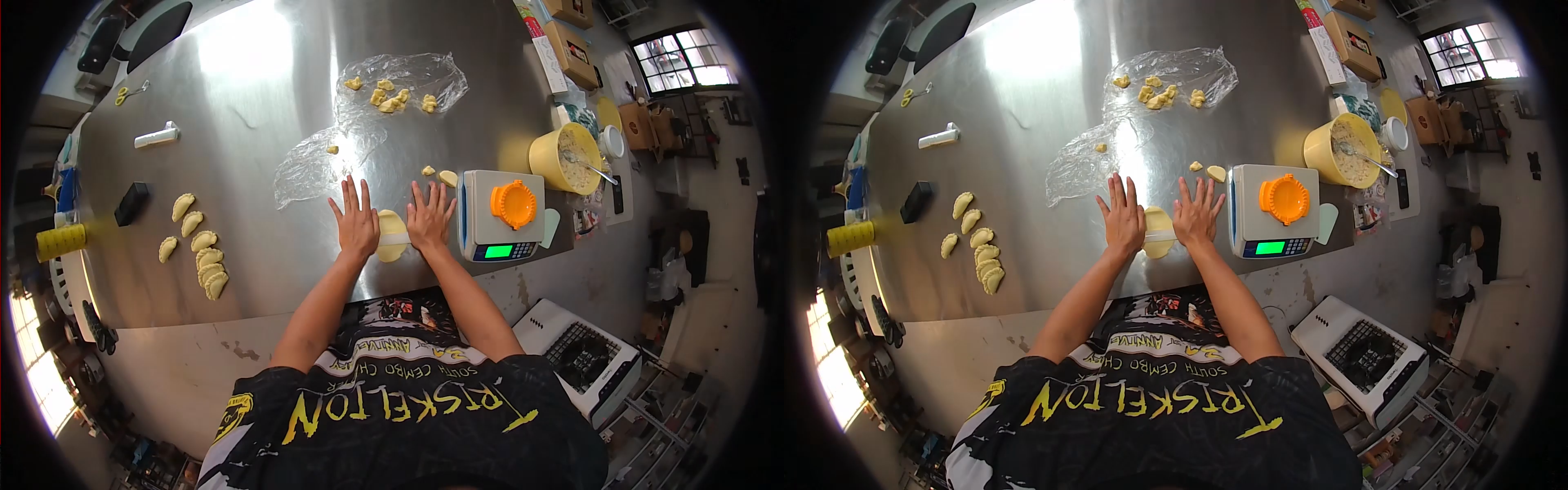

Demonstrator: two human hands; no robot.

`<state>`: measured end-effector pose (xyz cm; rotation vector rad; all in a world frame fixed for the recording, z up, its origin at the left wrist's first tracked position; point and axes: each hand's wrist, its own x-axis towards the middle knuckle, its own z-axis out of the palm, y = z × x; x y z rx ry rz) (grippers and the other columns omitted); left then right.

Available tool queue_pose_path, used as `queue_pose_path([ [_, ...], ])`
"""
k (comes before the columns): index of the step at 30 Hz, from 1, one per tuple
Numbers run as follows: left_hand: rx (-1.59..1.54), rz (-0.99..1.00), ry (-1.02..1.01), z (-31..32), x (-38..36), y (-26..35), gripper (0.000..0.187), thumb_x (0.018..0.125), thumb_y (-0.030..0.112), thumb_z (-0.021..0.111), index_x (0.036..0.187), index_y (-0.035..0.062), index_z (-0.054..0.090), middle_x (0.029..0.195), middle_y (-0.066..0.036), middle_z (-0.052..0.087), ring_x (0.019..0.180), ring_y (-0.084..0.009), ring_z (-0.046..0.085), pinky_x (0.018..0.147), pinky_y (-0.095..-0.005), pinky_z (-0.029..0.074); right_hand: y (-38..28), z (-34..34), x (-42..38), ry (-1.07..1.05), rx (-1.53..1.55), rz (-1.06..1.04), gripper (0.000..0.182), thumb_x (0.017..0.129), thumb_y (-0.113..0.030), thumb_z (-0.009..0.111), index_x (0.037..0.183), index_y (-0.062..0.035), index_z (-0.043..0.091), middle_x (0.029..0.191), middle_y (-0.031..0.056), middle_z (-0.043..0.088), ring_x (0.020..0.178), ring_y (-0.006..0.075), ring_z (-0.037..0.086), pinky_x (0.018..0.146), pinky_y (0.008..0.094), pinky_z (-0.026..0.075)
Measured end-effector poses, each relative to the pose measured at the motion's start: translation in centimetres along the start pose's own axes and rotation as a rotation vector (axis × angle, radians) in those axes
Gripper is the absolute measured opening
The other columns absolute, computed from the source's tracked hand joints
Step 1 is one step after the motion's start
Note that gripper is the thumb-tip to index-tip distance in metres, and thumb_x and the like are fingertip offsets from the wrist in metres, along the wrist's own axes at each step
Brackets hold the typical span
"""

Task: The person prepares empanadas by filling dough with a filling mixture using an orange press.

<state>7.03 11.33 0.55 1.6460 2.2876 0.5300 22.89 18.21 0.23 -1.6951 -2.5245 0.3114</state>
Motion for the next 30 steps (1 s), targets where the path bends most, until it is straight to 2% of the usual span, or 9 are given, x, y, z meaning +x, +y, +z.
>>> queue_pose_path([
  [2,-0.002,-0.01,0.011,0.0,0.4,0.2,0.069,0.095,0.021,0.047,0.156,0.0016,0.021,0.164,-0.025,0.009,0.153,-0.0381,0.006,0.116,-0.0666,0.003,0.1,-0.1,0.4,0.059,0.003,-0.007,0.054,0.097,-0.033,0.049,0.149,-0.0201,0.042,0.151,0.0179,0.039,0.147,0.0388,0.022,0.118,0.0622,0.011],
  [7,0.031,0.037,0.085,0.0,1.0,0.0,0.069,0.095,0.019,0.048,0.156,0.003,0.021,0.164,-0.023,0.012,0.153,-0.0367,0.01,0.116,-0.067,0.003,-0.2,-0.4,1.1,0.174,0.101,-0.015,0.034,0.093,-0.025,0.056,0.125,-0.0144,0.061,0.126,0.0093,0.054,0.127,0.0288,0.043,0.105,0.0527,0.029],
  [11,0.021,-0.006,0.122,0.0,1.0,0.1,0.069,0.094,0.017,0.05,0.156,0.0032,0.022,0.163,-0.023,0.013,0.152,-0.0364,0.012,0.116,-0.0671,0.003,0.3,-0.5,1.3,0.151,0.142,-0.033,0.031,0.093,-0.025,0.058,0.121,-0.014,0.063,0.123,0.0074,0.056,0.122,0.0281,0.046,0.102,0.052,0.031],
  [14,0.035,-0.034,0.136,0.3,1.5,0.0,0.069,0.094,0.017,0.051,0.156,0.0032,0.022,0.163,-0.023,0.013,0.152,-0.0368,0.012,0.116,-0.0674,0.003,0.8,-1.0,1.0,0.103,0.296,-0.163,0.027,0.092,-0.024,0.058,0.117,-0.0136,0.064,0.125,0.0059,0.057,0.127,0.0291,0.045,0.104,0.0521,0.031],
  [17,0.065,-0.063,0.132,0.5,1.2,-0.2,0.068,0.094,0.016,0.05,0.155,0.0024,0.024,0.163,-0.023,0.016,0.152,-0.0361,0.013,0.116,-0.067,0.004,0.3,-1.7,-1.7,0.035,0.255,-0.272,0.035,0.096,-0.027,0.053,0.129,-0.0147,0.059,0.138,0.0107,0.053,0.14,0.0318,0.036,0.11,0.056,0.027],
  [19,0.078,-0.055,0.14,0.4,1.3,0.0,0.067,0.094,0.015,0.05,0.155,0.0017,0.025,0.162,-0.023,0.018,0.152,-0.0352,0.014,0.116,-0.0664,0.004,-0.2,-0.7,-2.4,0.014,0.04,-0.307,0.047,0.1,-0.032,0.047,0.145,-0.0185,0.047,0.15,0.0166,0.043,0.15,0.0346,0.022,0.115,0.0632,0.018],
  [20,0.062,0.007,0.152,0.3,1.0,0.0,0.065,0.094,0.015,0.05,0.154,0.0006,0.028,0.162,-0.022,0.02,0.152,-0.0338,0.016,0.117,-0.065,0.005,-0.2,-0.5,-2.4,0.012,0.04,-0.304,0.047,0.1,-0.032,0.047,0.145,-0.0185,0.047,0.15,0.0166,0.043,0.15,0.0346,0.022,0.115,0.0632,0.018],
  [22,0.048,0.071,0.167,0.0,0.6,0.0,0.063,0.094,0.015,0.05,0.152,-0.0006,0.03,0.161,-0.021,0.023,0.152,-0.0324,0.017,0.118,-0.0636,0.005,-0.3,-0.2,-2.0,-0.034,-0.004,-0.272,0.054,0.102,-0.036,0.041,0.154,-0.0233,0.034,0.155,0.0209,0.035,0.151,0.0371,0.016,0.116,0.068,0.01],
  [30,0.055,0.064,-0.053,1.2,-3.2,1.0,0.064,0.098,0.03,0.046,0.149,-0.0068,0.033,0.161,-0.022,0.023,0.152,-0.0338,0.018,0.12,-0.0577,0.009,-0.7,-0.1,-1.4,-0.041,-0.022,-0.26,0.056,0.101,-0.033,0.043,0.155,-0.0261,0.033,0.155,0.0216,0.035,0.15,0.0398,0.018,0.115,0.0692,0.013],
])
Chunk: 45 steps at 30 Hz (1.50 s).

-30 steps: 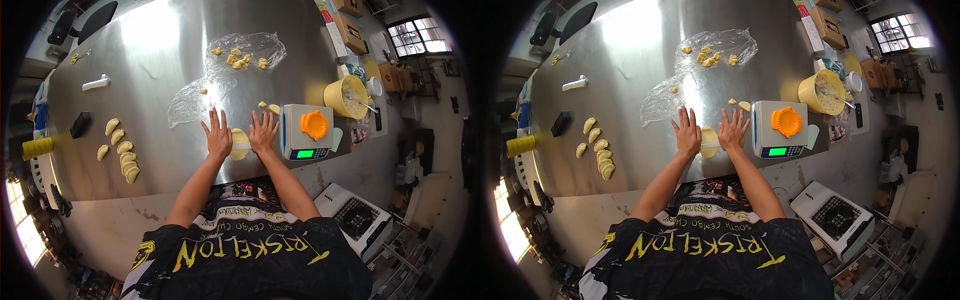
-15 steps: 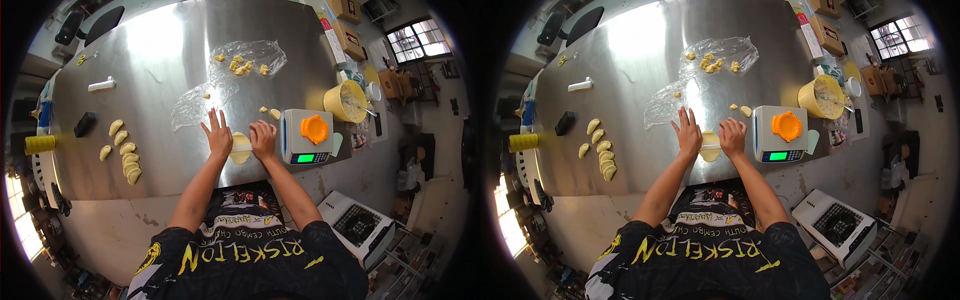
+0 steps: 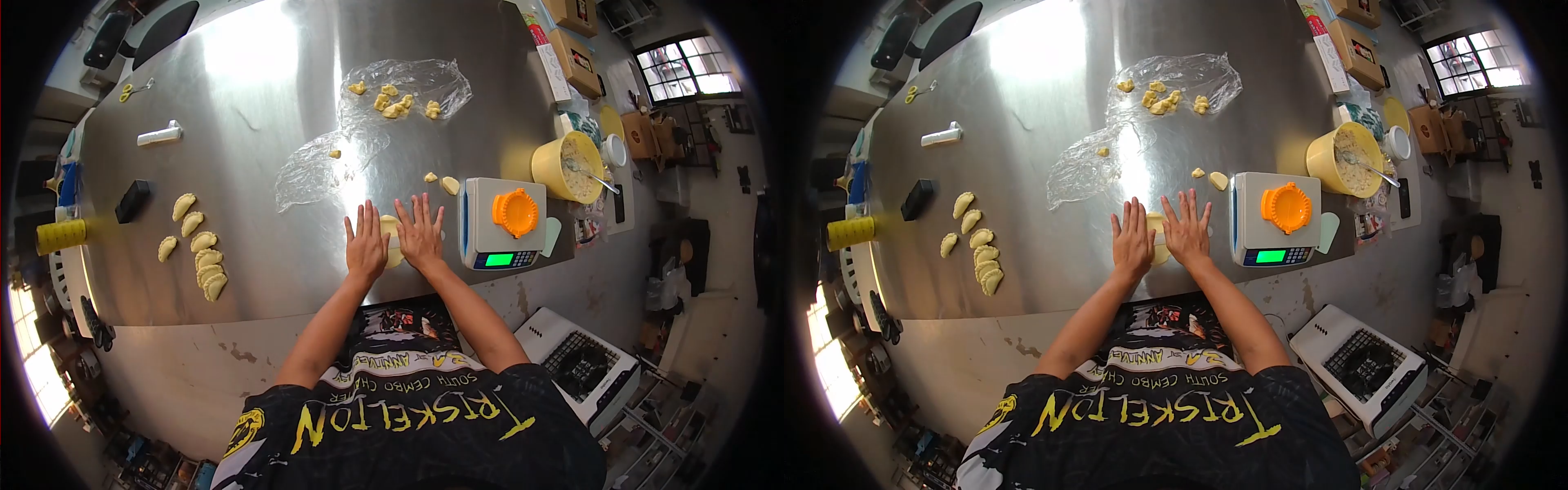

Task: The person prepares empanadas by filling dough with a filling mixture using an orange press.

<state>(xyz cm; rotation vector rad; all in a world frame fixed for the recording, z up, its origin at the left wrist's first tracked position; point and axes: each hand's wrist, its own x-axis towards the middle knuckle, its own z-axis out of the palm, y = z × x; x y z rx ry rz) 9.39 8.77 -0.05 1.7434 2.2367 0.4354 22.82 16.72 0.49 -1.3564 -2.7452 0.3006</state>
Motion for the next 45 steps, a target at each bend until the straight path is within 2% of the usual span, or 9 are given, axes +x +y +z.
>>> queue_pose_path([
  [8,0.063,-0.014,-0.038,0.0,2.3,-0.6,0.066,0.098,0.031,0.046,0.153,-0.0027,0.029,0.164,-0.022,0.015,0.153,-0.0359,0.01,0.119,-0.0632,0.007,0.1,-0.2,1.6,-0.025,0.007,0.041,0.06,0.098,-0.033,0.048,0.156,-0.0264,0.032,0.156,0.0221,0.034,0.15,0.0422,0.017,0.115,0.0695,0.012],
  [14,0.024,-0.017,-0.024,-0.7,4.8,-1.0,0.068,0.098,0.028,0.046,0.154,-0.0028,0.024,0.163,-0.024,0.013,0.153,-0.0381,0.008,0.116,-0.0678,0.006,0.5,-0.2,4.0,0.02,0.035,0.049,0.061,0.097,-0.032,0.05,0.155,-0.0253,0.033,0.156,0.022,0.033,0.151,0.0421,0.013,0.114,0.0708,0.007],
  [28,0.085,0.0,0.076,-1.2,8.5,-1.6,0.066,0.097,0.031,0.047,0.153,-0.0006,0.03,0.164,-0.021,0.012,0.153,-0.0345,0.008,0.117,-0.0666,0.002,1.1,-0.1,7.7,0.092,0.033,0.058,0.055,0.095,-0.028,0.052,0.149,-0.0214,0.044,0.156,0.0189,0.035,0.151,0.0398,0.015,0.115,0.0697,0.006],
  [32,0.117,0.001,0.088,-1.2,7.9,-1.2,0.07,0.096,0.035,0.049,0.153,-0.0016,0.029,0.164,-0.022,0.012,0.153,-0.0351,0.008,0.117,-0.0661,0.002,1.0,-0.1,7.1,0.109,0.036,0.055,0.054,0.095,-0.028,0.051,0.148,-0.0206,0.045,0.156,0.0208,0.033,0.151,0.0403,0.014,0.115,0.0695,0.006],
  [36,0.072,-0.014,0.105,-1.0,6.3,-0.7,0.075,0.095,0.038,0.05,0.153,-0.0037,0.027,0.163,-0.023,0.012,0.153,-0.0359,0.007,0.117,-0.0654,0.002,0.5,0.2,5.0,0.154,0.054,0.08,0.058,0.097,-0.032,0.049,0.152,-0.0178,0.039,0.159,0.0241,0.027,0.151,0.0412,0.012,0.115,0.0692,0.006],
  [38,0.021,-0.011,0.088,-0.8,5.1,-0.5,0.074,0.096,0.036,0.048,0.15,-0.0099,0.026,0.162,-0.027,0.014,0.153,-0.0387,0.006,0.117,-0.0656,0.002,0.3,0.2,3.8,0.154,0.042,0.108,0.06,0.098,-0.034,0.048,0.154,-0.0161,0.035,0.159,0.025,0.024,0.151,0.0415,0.011,0.116,0.0685,0.005],
  [39,0.021,-0.01,0.087,-0.6,4.3,-0.4,0.074,0.096,0.036,0.048,0.15,-0.0099,0.026,0.162,-0.027,0.014,0.153,-0.0387,0.006,0.117,-0.0656,0.002,0.1,0.2,3.1,0.146,0.032,0.115,0.063,0.098,-0.036,0.047,0.155,-0.0136,0.032,0.16,0.0242,0.023,0.152,0.041,0.011,0.116,0.0673,0.005],
  [42,0.035,-0.034,0.06,-0.1,2.1,-0.1,0.076,0.096,0.037,0.047,0.149,-0.0129,0.025,0.161,-0.029,0.015,0.152,-0.0411,0.008,0.118,-0.0636,0.005,-0.1,0.6,1.0,0.121,0.001,0.111,0.066,0.099,-0.038,0.045,0.156,-0.009,0.028,0.161,0.0229,0.023,0.152,0.04,0.011,0.117,0.0654,0.006],
  [45,0.02,-0.007,0.037,0.3,0.1,-0.1,0.077,0.096,0.038,0.049,0.149,-0.013,0.025,0.16,-0.03,0.016,0.151,-0.043,0.012,0.12,-0.0578,0.01,-0.1,1.3,-1.0,0.09,-0.022,0.098,0.067,0.1,-0.039,0.043,0.156,-0.0061,0.026,0.161,0.022,0.023,0.152,0.039,0.011,0.118,0.0643,0.006],
])
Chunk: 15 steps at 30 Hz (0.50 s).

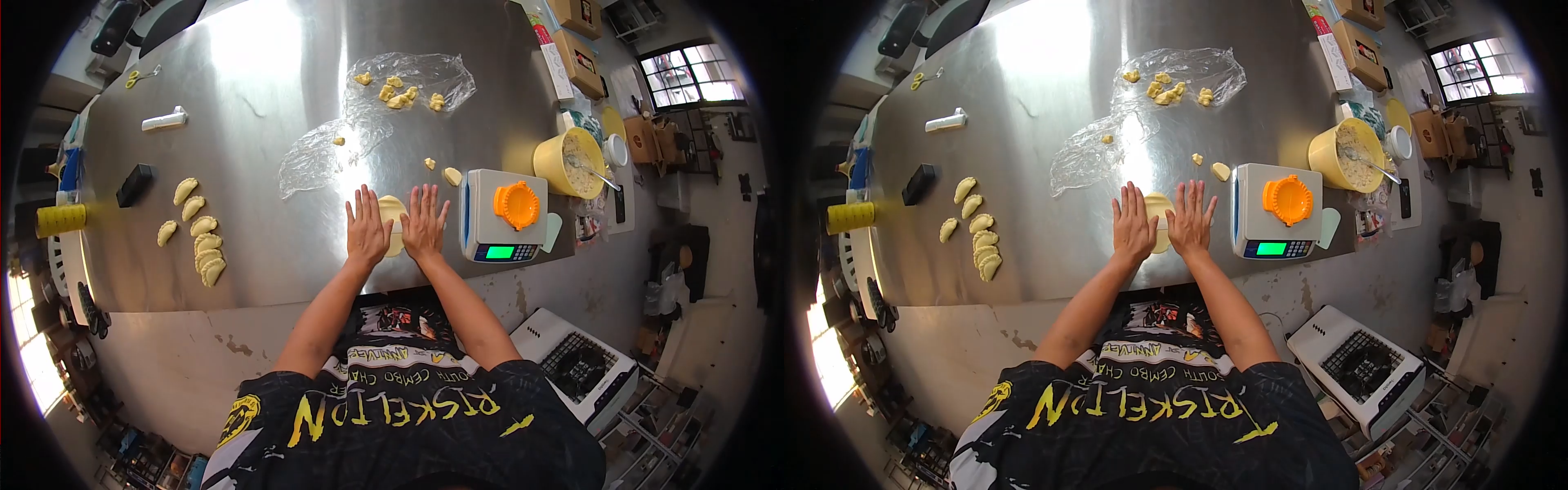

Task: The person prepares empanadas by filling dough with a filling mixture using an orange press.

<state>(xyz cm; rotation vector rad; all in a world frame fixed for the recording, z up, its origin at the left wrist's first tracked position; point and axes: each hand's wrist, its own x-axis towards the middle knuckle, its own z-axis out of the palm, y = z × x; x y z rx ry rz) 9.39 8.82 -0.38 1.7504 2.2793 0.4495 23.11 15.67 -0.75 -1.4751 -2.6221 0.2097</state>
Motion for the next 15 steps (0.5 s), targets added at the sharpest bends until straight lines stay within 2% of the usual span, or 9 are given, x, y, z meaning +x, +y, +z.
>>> queue_pose_path([
  [2,-0.074,0.016,0.001,0.0,-0.9,0.0,0.078,0.096,0.038,0.049,0.149,-0.014,0.025,0.159,-0.032,0.017,0.149,-0.045,0.015,0.121,-0.0531,0.015,0.0,0.1,-1.2,-0.005,-0.007,0.004,0.067,0.1,-0.04,0.043,0.156,-0.0053,0.026,0.161,0.0218,0.023,0.152,0.0387,0.012,0.118,0.0641,0.007],
  [5,-0.088,0.063,-0.03,-0.5,-2.1,-0.1,0.08,0.096,0.04,0.051,0.149,-0.0147,0.024,0.158,-0.033,0.017,0.149,-0.0455,0.016,0.121,-0.0513,0.017,0.2,0.0,-2.3,-0.013,0.002,-0.009,0.068,0.101,-0.04,0.041,0.156,-0.004,0.025,0.16,0.0226,0.024,0.152,0.0392,0.013,0.119,0.0618,0.008],
  [10,-0.069,0.112,-0.045,-0.2,-5.8,0.1,0.084,0.095,0.043,0.051,0.15,-0.0138,0.022,0.16,-0.031,0.015,0.15,-0.0431,0.013,0.122,-0.0511,0.014,0.3,-0.1,-5.4,-0.005,0.053,-0.042,0.069,0.1,-0.04,0.044,0.155,-0.0024,0.025,0.159,0.0231,0.026,0.151,0.0393,0.017,0.121,0.056,0.011],
  [12,-0.145,0.159,-0.079,-0.3,-7.1,-0.1,0.085,0.095,0.043,0.051,0.15,-0.0138,0.019,0.16,-0.032,0.013,0.151,-0.0436,0.01,0.122,-0.0517,0.01,0.4,0.1,-6.9,-0.003,0.066,-0.043,0.069,0.1,-0.041,0.043,0.154,-0.0013,0.028,0.158,0.0238,0.029,0.15,0.0397,0.019,0.121,0.0562,0.012],
  [14,-0.126,0.179,-0.073,-0.3,-8.3,-0.3,0.086,0.095,0.044,0.051,0.151,-0.0131,0.02,0.16,-0.031,0.013,0.151,-0.043,0.011,0.122,-0.0521,0.011,0.3,0.0,-8.3,0.005,0.081,-0.048,0.068,0.099,-0.041,0.043,0.153,-0.0002,0.03,0.156,0.0245,0.031,0.149,0.04,0.022,0.12,0.0565,0.012],
  [15,-0.111,0.204,-0.093,-0.3,-8.8,-0.4,0.086,0.095,0.044,0.051,0.151,-0.0127,0.02,0.16,-0.031,0.014,0.151,-0.0428,0.012,0.122,-0.052,0.012,0.3,-0.1,-8.8,0.002,0.063,-0.055,0.069,0.098,-0.04,0.046,0.153,-0.0022,0.029,0.156,0.0222,0.032,0.148,0.0381,0.023,0.121,0.0556,0.013],
])
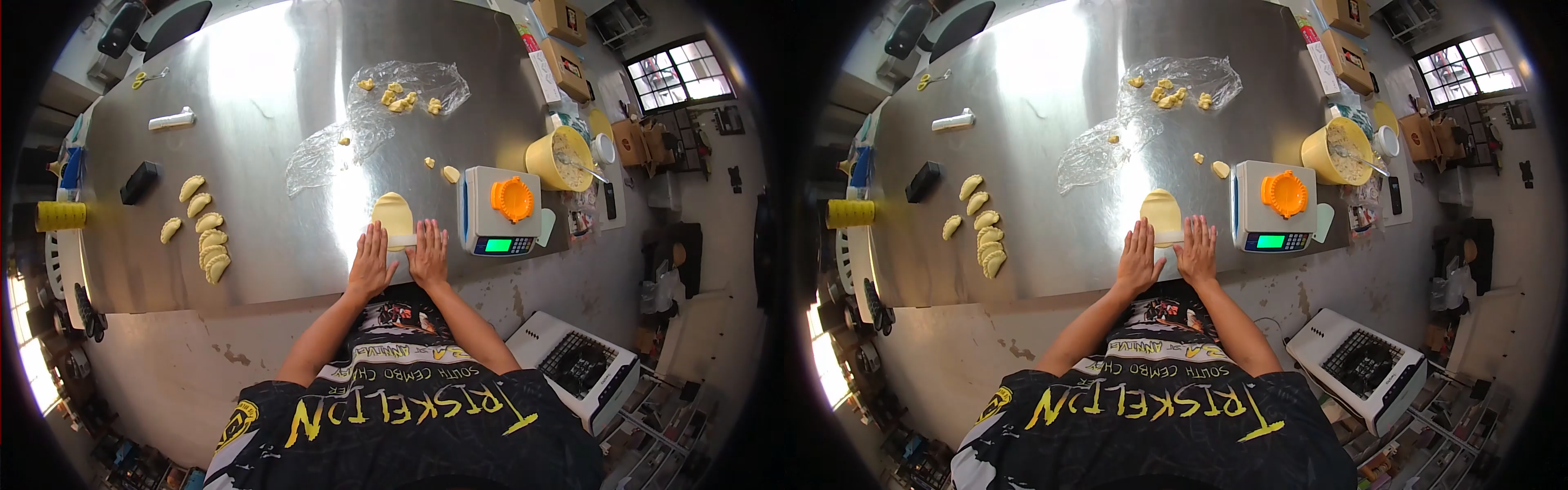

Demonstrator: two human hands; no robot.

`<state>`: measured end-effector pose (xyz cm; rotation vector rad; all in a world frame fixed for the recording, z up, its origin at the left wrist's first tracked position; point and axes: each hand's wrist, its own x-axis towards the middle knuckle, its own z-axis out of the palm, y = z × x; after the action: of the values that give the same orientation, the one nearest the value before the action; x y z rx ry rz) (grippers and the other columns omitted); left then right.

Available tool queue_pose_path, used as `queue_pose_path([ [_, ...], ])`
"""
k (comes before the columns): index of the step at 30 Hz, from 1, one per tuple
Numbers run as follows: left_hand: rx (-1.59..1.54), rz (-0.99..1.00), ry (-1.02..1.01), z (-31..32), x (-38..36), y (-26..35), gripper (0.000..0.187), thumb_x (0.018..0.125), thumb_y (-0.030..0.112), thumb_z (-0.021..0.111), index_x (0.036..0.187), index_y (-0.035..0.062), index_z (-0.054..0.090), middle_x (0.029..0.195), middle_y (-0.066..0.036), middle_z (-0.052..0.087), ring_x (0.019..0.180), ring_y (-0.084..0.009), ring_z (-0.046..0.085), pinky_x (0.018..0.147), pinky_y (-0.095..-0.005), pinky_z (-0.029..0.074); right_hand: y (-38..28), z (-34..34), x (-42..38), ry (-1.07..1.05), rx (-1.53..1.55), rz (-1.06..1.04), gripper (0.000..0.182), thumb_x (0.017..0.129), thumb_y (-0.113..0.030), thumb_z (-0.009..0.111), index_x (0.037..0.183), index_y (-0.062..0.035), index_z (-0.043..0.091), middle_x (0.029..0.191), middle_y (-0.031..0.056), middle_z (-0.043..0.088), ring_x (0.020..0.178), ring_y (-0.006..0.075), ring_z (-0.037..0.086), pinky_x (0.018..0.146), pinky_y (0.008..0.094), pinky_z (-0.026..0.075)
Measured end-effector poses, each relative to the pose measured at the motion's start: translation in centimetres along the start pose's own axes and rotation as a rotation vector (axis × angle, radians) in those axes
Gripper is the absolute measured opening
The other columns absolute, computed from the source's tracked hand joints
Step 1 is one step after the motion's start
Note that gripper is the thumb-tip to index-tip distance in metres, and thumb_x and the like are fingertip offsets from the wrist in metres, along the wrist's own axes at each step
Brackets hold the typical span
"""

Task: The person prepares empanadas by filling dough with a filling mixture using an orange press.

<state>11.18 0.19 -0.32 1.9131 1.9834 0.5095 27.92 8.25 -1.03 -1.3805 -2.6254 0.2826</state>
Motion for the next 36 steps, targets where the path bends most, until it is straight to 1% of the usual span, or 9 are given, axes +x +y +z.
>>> queue_pose_path([
  [2,0.018,0.038,-0.047,-0.3,-1.0,0.1,0.084,0.095,0.043,0.051,0.151,-0.0122,0.021,0.16,-0.03,0.014,0.15,-0.0428,0.013,0.121,-0.0514,0.014,0.0,-0.4,-1.2,0.002,-0.023,-0.004,0.07,0.097,-0.039,0.05,0.154,-0.0042,0.028,0.156,0.0198,0.033,0.148,0.0361,0.024,0.121,0.0548,0.013],
  [6,-0.023,0.081,-0.014,-1.5,-1.5,0.0,0.08,0.095,0.04,0.053,0.149,-0.0118,0.026,0.159,-0.029,0.02,0.149,-0.0417,0.018,0.121,-0.0511,0.016,0.7,-1.6,-2.1,0.08,0.02,-0.067,0.051,0.089,-0.023,0.062,0.137,-0.0095,0.049,0.13,0.0142,0.053,0.129,0.033,0.045,0.111,0.0519,0.029],
  [8,-0.169,0.097,0.08,-1.8,-1.0,-0.7,0.063,0.095,0.032,0.056,0.142,-0.008,0.042,0.147,-0.027,0.043,0.14,-0.0399,0.037,0.117,-0.0487,0.027,1.0,-2.3,-1.8,0.111,0.076,-0.076,0.043,0.086,-0.016,0.065,0.128,-0.01,0.056,0.118,0.0129,0.058,0.119,0.0328,0.052,0.104,0.05,0.035],
  [9,-0.169,0.103,0.085,-3.0,-0.2,-0.3,0.063,0.095,0.032,0.056,0.142,-0.008,0.042,0.147,-0.027,0.043,0.14,-0.0399,0.037,0.117,-0.0487,0.027,1.1,-2.9,-1.5,0.083,0.145,-0.072,0.036,0.084,-0.013,0.066,0.119,-0.0097,0.059,0.111,0.0114,0.059,0.112,0.0322,0.054,0.098,0.0477,0.037],
  [11,-0.579,-0.263,0.27,-5.2,2.1,-0.1,0.041,0.093,0.019,0.059,0.127,-0.0031,0.058,0.125,-0.022,0.062,0.121,-0.0376,0.055,0.107,-0.0465,0.04,1.1,-3.8,-2.0,0.052,0.216,-0.066,0.029,0.083,-0.011,0.066,0.111,-0.0094,0.061,0.104,0.01,0.059,0.105,0.0316,0.056,0.093,0.0454,0.039],
  [13,-0.351,-0.171,0.449,-4.5,6.2,-2.5,0.031,0.093,0.014,0.057,0.12,0.0006,0.063,0.107,-0.016,0.068,0.109,-0.0351,0.058,0.092,-0.0463,0.046,1.1,-4.6,-3.3,0.109,0.261,-0.035,0.025,0.082,-0.01,0.067,0.106,-0.0084,0.061,0.101,0.0098,0.06,0.101,0.031,0.057,0.089,0.0436,0.04],
  [19,-0.065,0.063,0.151,-3.0,11.9,-5.0,0.058,0.082,0.021,0.072,0.133,0.0032,0.052,0.135,-0.016,0.053,0.119,-0.0362,0.052,0.096,-0.0429,0.047,2.6,-5.3,-9.5,0.104,0.409,0.219,0.029,0.08,-0.009,0.071,0.108,-0.0084,0.061,0.1,0.0117,0.061,0.101,0.0338,0.059,0.085,0.0437,0.042],
  [28,0.054,0.118,0.037,-2.7,13.0,-3.8,0.039,0.077,0.021,0.076,0.11,0.0051,0.065,0.126,-0.013,0.056,0.12,-0.0313,0.05,0.094,-0.0416,0.048,3.7,-4.9,-15.1,0.2,0.58,0.513,0.028,0.085,-0.007,0.07,0.112,-0.0036,0.06,0.104,0.0163,0.065,0.101,0.0376,0.063,0.086,0.0406,0.05],
  [36,-0.216,-0.081,-0.065,-2.5,15.6,-4.7,0.032,0.068,0.01,0.08,0.097,0.0074,0.067,0.095,-0.011,0.065,0.095,-0.032,0.064,0.083,-0.0424,0.053,4.1,-5.4,-15.4,0.211,0.609,0.618,0.03,0.086,-0.007,0.07,0.113,-0.0014,0.06,0.108,0.0181,0.066,0.104,0.0353,0.064,0.089,0.0392,0.049],
])
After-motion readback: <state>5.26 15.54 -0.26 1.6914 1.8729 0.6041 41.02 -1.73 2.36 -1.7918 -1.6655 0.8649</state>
